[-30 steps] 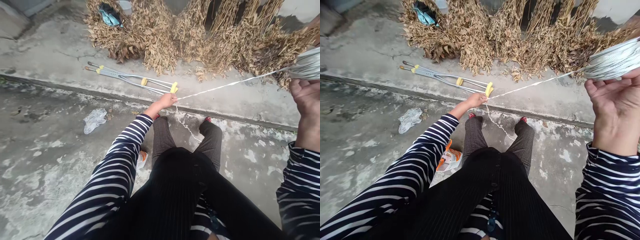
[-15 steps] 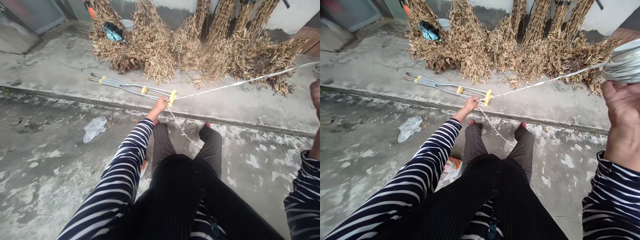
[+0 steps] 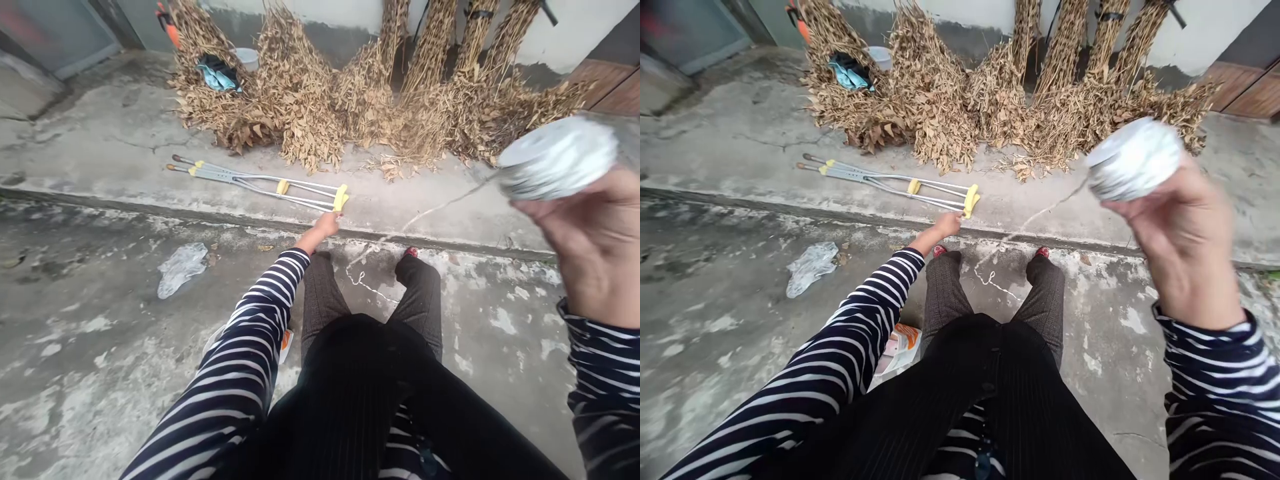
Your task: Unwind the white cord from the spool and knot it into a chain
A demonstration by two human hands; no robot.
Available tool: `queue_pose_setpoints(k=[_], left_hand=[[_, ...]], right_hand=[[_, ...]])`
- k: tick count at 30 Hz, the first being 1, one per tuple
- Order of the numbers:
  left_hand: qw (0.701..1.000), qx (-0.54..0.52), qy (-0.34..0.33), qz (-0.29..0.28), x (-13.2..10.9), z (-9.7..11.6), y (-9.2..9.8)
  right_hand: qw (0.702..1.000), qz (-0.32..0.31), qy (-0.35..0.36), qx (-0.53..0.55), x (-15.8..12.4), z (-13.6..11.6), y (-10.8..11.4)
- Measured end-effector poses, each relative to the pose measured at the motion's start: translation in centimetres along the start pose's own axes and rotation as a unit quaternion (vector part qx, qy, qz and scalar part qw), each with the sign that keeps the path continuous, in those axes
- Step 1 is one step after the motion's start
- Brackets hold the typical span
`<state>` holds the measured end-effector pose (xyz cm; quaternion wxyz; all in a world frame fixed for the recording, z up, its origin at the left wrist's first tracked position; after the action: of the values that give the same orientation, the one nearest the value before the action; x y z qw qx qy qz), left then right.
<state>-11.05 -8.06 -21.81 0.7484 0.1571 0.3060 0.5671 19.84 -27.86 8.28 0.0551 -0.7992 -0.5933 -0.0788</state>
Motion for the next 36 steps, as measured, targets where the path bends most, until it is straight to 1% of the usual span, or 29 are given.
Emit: queue_pose_setpoints(k=[2,3,4,5,7,8,9,10,12,14,16,20,23,26,29,32,34,36], left_hand=[[0.995,-0.062,-0.064,-0.037,-0.9,3.7,-2.3],[0.987,-0.109,-0.098,-0.060,-1.6,5.7,-3.4],[0.964,-0.200,-0.140,-0.106,-2.6,7.8,-4.5],[0.931,-0.286,-0.173,-0.145,-3.7,9.9,-5.5],[0.866,-0.403,-0.216,-0.201,-6.1,13.4,-6.8],[0.843,-0.438,-0.225,-0.215,-7.3,14.7,-7.2],[0.827,-0.462,-0.229,-0.222,-8.3,15.8,-7.4],[0.819,-0.477,-0.228,-0.225,-9.1,16.6,-7.6],[0.819,-0.484,-0.214,-0.221,-10.1,17.3,-7.7],[0.833,-0.470,-0.193,-0.217,-10.6,17.2,-7.6],[0.846,-0.454,-0.176,-0.217,-10.6,16.3,-7.4],[0.867,-0.412,-0.161,-0.229,-10.2,13.4,-7.0],[0.899,-0.346,-0.148,-0.225,-9.6,11.2,-7.1],[0.926,-0.286,-0.132,-0.206,-9.2,10.0,-7.4],[0.931,-0.263,-0.141,-0.210,-9.2,9.6,-7.7],[0.928,-0.258,-0.154,-0.218,-9.4,8.8,-8.0],[0.927,-0.259,-0.154,-0.223,-9.6,7.6,-8.2],[0.929,-0.250,-0.139,-0.234,-9.8,5.9,-8.6]], right_hand=[[0.997,-0.010,-0.071,0.037,-0.3,1.3,-2.7],[0.993,-0.021,-0.103,0.049,-0.3,2.1,-3.6],[0.990,-0.032,-0.130,0.053,-0.1,2.9,-4.2],[0.986,-0.043,-0.150,0.057,0.1,3.6,-4.6],[0.982,-0.067,-0.169,0.057,0.6,4.9,-4.9],[0.981,-0.079,-0.170,0.055,0.8,5.4,-4.9],[0.980,-0.092,-0.166,0.052,1.0,5.8,-4.8],[0.980,-0.103,-0.163,0.048,1.2,6.1,-4.7],[0.980,-0.112,-0.159,0.045,1.5,6.6,-4.3],[0.980,-0.111,-0.162,0.045,1.6,7.0,-3.9],[0.980,-0.101,-0.163,0.047,1.8,7.4,-3.4],[0.981,-0.074,-0.169,0.056,1.9,8.2,-2.4],[0.978,-0.067,-0.190,0.063,1.7,8.8,-2.0],[0.973,-0.066,-0.208,0.073,1.3,9.5,-2.1],[0.972,-0.056,-0.209,0.086,0.9,9.4,-2.5],[0.972,-0.043,-0.209,0.095,0.8,8.4,-2.9],[0.973,-0.020,-0.203,0.107,1.0,7.4,-2.8],[0.974,0.017,-0.190,0.123,1.5,6.7,-2.3]])
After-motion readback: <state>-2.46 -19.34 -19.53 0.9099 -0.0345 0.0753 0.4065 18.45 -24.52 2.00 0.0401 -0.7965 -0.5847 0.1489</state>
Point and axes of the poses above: each hand's wrist, its own x-axis towards the middle knuckle, its own y-axis out of the back of the hand, z = x × y, the point moved 1 cm from there along x, towards the middle knuckle, and after that the axes turned 1 degree about -y, right-handed, at the moved point
